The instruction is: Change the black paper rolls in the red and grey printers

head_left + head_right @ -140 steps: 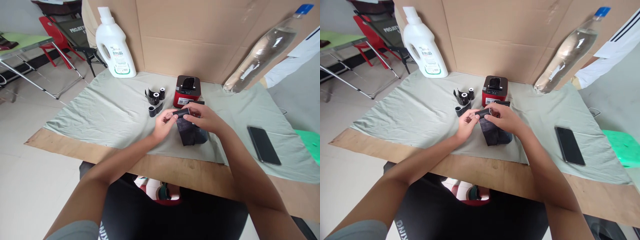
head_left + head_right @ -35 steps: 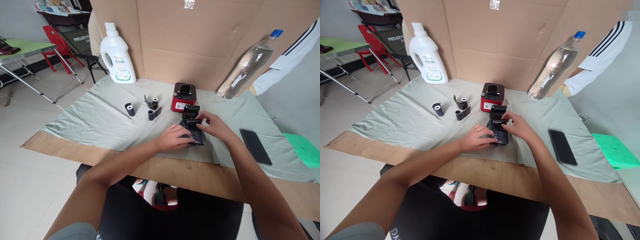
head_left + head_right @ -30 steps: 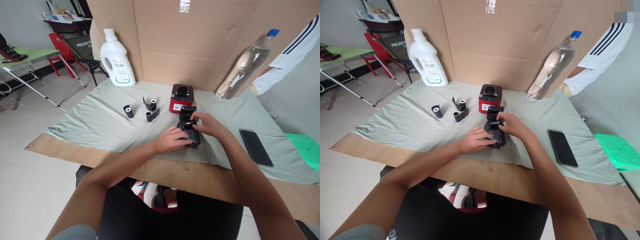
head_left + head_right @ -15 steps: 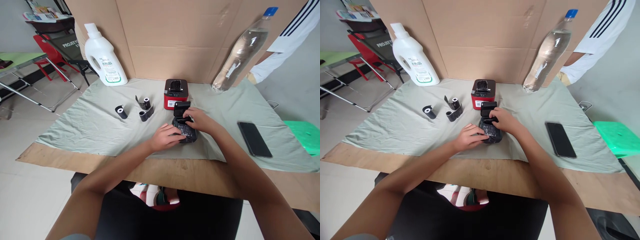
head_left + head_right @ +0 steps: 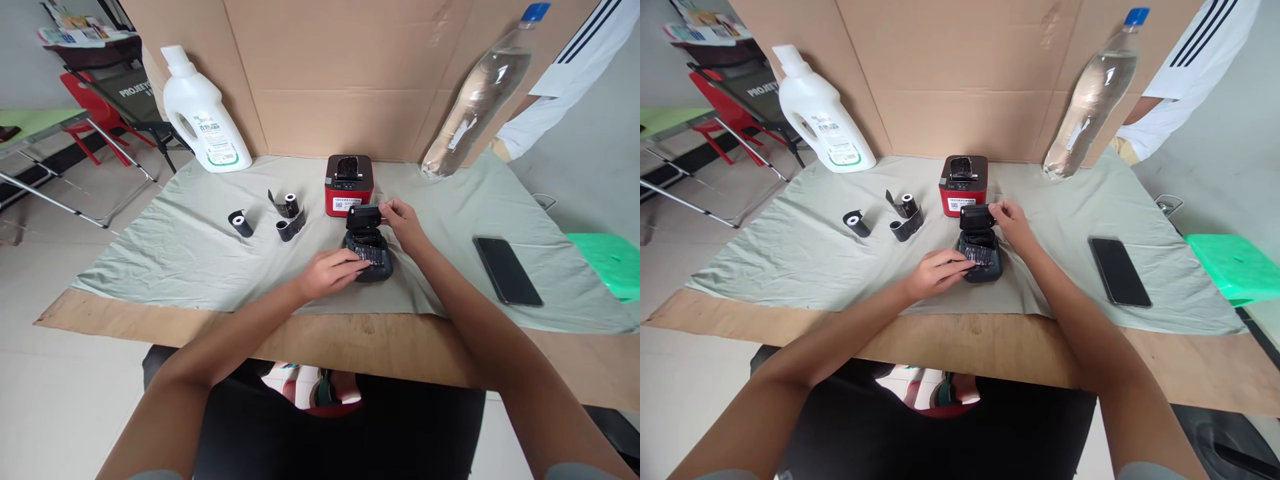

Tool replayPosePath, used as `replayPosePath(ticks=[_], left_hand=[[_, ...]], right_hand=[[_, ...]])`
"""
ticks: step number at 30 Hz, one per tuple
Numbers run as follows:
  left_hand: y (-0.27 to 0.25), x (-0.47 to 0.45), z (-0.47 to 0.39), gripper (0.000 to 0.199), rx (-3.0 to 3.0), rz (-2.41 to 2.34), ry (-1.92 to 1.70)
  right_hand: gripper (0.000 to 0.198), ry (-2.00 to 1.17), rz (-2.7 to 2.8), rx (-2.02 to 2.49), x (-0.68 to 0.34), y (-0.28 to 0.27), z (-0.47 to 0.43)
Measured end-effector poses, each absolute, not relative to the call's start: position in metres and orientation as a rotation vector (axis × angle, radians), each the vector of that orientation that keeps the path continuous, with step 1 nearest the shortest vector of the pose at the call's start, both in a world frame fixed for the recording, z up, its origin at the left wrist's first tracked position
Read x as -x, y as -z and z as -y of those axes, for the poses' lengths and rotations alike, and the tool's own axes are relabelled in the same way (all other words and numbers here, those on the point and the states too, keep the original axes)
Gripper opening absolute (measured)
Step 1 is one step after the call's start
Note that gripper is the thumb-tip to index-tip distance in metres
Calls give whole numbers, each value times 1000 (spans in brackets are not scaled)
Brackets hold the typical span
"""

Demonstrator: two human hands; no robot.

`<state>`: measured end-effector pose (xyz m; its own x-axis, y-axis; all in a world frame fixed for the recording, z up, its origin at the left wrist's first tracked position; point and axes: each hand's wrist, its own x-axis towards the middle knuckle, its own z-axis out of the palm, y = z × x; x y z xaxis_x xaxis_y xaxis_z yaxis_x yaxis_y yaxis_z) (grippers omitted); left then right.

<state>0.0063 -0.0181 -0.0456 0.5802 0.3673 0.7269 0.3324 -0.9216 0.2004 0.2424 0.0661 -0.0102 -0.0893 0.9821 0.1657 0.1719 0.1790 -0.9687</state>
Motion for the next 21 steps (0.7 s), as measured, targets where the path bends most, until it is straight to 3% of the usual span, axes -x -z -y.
replayPosePath(ticks=[6,14,21], left_hand=[[44,-20,29,35,-2692,-562,-1455],[42,-22,33,41,-2700,-549,-1485],[45,-17,22,79,-2366,-1075,-1273]], right_hand=[[53,-1329,1703,964,-261,-12,-55],[36,-1359,2051,1034,-274,-25,-52],[43,-1476,1916,1102,-280,-10,-56]])
